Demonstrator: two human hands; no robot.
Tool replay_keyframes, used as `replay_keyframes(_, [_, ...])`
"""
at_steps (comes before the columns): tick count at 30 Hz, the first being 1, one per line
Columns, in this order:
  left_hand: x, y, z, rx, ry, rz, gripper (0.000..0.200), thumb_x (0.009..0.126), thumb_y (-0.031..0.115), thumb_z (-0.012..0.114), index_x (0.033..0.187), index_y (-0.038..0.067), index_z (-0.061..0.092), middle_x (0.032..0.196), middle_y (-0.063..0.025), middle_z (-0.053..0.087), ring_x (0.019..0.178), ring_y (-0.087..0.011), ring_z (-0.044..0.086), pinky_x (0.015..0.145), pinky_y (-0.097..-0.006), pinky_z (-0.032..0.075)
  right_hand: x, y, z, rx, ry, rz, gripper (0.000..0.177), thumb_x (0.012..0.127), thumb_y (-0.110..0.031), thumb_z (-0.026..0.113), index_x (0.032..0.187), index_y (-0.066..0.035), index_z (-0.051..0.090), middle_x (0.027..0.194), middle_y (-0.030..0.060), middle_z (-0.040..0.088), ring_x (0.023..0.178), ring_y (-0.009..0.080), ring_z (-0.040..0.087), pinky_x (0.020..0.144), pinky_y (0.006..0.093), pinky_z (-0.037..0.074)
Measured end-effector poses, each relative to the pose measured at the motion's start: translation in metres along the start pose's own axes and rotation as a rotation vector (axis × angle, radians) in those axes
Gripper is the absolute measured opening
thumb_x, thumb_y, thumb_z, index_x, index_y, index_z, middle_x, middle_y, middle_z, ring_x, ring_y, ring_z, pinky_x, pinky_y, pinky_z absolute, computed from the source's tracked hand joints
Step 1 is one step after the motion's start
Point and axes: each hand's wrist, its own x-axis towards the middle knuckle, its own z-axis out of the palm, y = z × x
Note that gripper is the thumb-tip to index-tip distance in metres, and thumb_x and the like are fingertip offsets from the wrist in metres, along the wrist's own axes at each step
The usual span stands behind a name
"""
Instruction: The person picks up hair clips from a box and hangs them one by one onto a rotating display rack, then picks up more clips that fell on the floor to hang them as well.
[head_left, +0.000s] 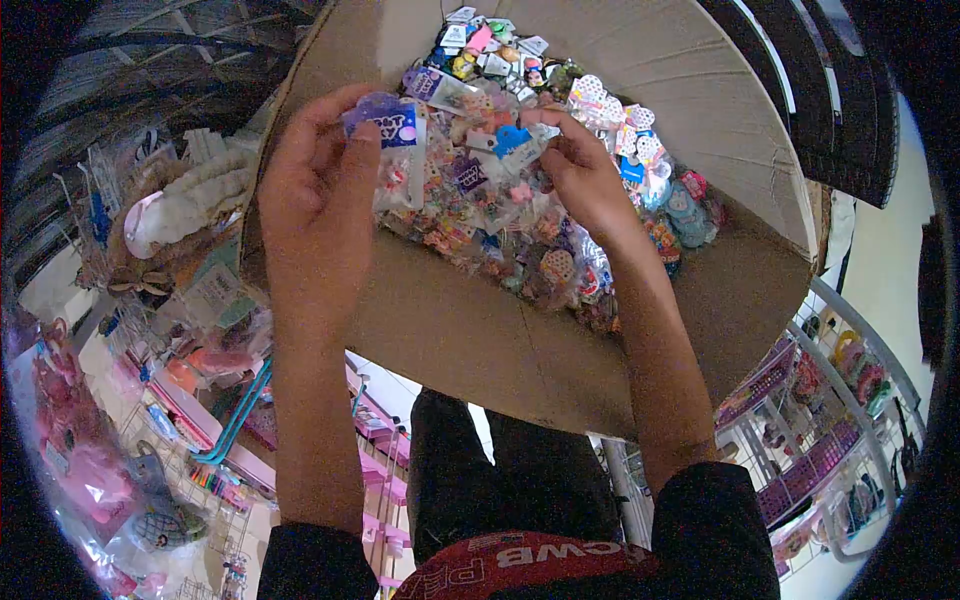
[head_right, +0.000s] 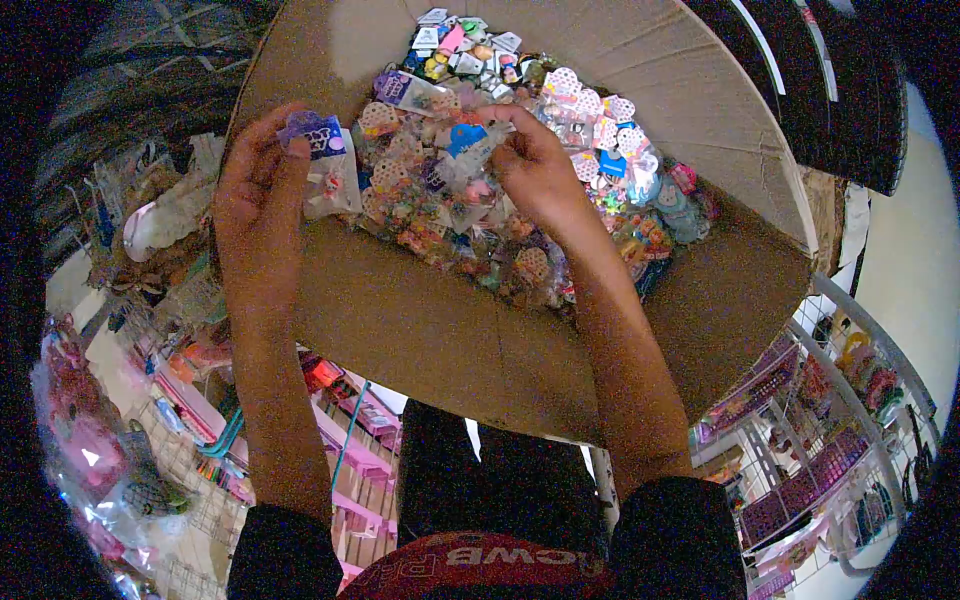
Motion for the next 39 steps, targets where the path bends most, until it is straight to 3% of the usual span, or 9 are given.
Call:
replay_keyframes(4, [0.001,-0.005,-0.001,0.050,-0.021,-0.022,0.027,0.096,0.011,0.055,0.122,0.004,0.057,0.109,-0.0059,0.064,0.097,-0.0116,0.059,0.085,-0.0264,0.047,0.006,0.022,-0.013,-0.091,-0.012,0.002,0.037,0.089,0.000,0.044,0.120,-0.009,0.060,0.090,0.0004,0.060,0.073,0.0070,0.049,0.067,0.0240,0.042])
replay_keyframes(6, [0.001,-0.009,0.001,0.159,-0.067,0.029,0.025,0.096,0.007,0.052,0.120,0.003,0.056,0.097,-0.0044,0.065,0.078,-0.0073,0.056,0.069,-0.0212,0.045,0.004,0.015,-0.013,-0.127,0.062,0.014,0.036,0.089,0.000,0.043,0.118,-0.008,0.062,0.096,0.0005,0.062,0.076,0.0074,0.049,0.071,0.0245,0.042])
replay_keyframes(13, [0.001,-0.011,0.002,0.156,-0.062,0.002,0.024,0.096,0.007,0.052,0.118,0.001,0.058,0.096,-0.0060,0.066,0.080,-0.0085,0.058,0.071,-0.0229,0.046,-0.001,-0.007,-0.011,-0.025,0.059,0.071,0.029,0.090,-0.004,0.053,0.117,-0.004,0.062,0.099,0.0022,0.063,0.080,0.0078,0.052,0.071,0.0224,0.043])
replay_keyframes(22, [0.001,-0.012,0.004,0.178,-0.119,-0.081,0.025,0.097,0.010,0.053,0.120,0.004,0.058,0.105,-0.0067,0.066,0.094,-0.0117,0.061,0.083,-0.0253,0.048,0.001,-0.023,-0.004,0.075,0.028,-0.192,0.032,0.088,0.001,0.063,0.120,-0.002,0.057,0.102,0.0072,0.063,0.076,0.0102,0.060,0.072,0.0263,0.050])
replay_keyframes(25, [0.001,-0.010,0.006,0.185,-0.099,-0.062,0.022,0.096,0.008,0.053,0.116,0.000,0.059,0.096,-0.0075,0.067,0.085,-0.0091,0.061,0.075,-0.0234,0.048,0.005,-0.011,-0.007,-0.001,-0.017,-0.147,0.033,0.088,0.000,0.062,0.121,-0.003,0.057,0.102,0.0096,0.063,0.069,0.0108,0.059,0.067,0.0259,0.050])
replay_keyframes(27, [0.002,-0.009,0.006,0.137,-0.022,-0.094,0.022,0.096,0.008,0.053,0.115,0.000,0.060,0.096,-0.0066,0.067,0.085,-0.0089,0.060,0.075,-0.0237,0.048,0.009,0.002,-0.011,-0.556,-0.104,0.027,0.034,0.087,-0.001,0.060,0.121,-0.005,0.057,0.101,0.0124,0.062,0.063,0.0105,0.059,0.061,0.0246,0.049])
replay_keyframes(29, [0.003,-0.011,0.004,0.125,0.000,-0.041,0.021,0.096,0.008,0.053,0.114,0.000,0.060,0.095,-0.0061,0.067,0.085,-0.0089,0.060,0.075,-0.0239,0.048,0.011,0.022,-0.011,-0.620,-0.113,0.027,0.037,0.085,-0.006,0.061,0.121,-0.007,0.057,0.101,0.0177,0.063,0.072,0.0171,0.064,0.069,0.0306,0.052])
replay_keyframes(32, [0.002,-0.006,0.002,0.112,0.032,-0.032,0.021,0.096,0.009,0.053,0.114,-0.001,0.060,0.095,-0.0057,0.067,0.085,-0.0089,0.061,0.076,-0.0241,0.048,0.003,0.036,-0.002,-0.854,0.150,-0.196,0.039,0.081,-0.017,0.068,0.118,-0.006,0.060,0.104,0.0227,0.061,0.102,0.0358,0.059,0.091,0.0455,0.046])
replay_keyframes(39, [0.003,-0.016,0.001,0.247,0.042,0.009,0.021,0.096,0.009,0.052,0.111,-0.001,0.061,0.094,-0.0111,0.067,0.089,-0.0159,0.063,0.080,-0.0285,0.048,-0.001,0.040,0.047,-0.948,0.281,-0.487,0.036,0.074,-0.020,0.070,0.104,-0.001,0.064,0.104,0.0214,0.058,0.100,0.0379,0.054,0.087,0.0471,0.046])
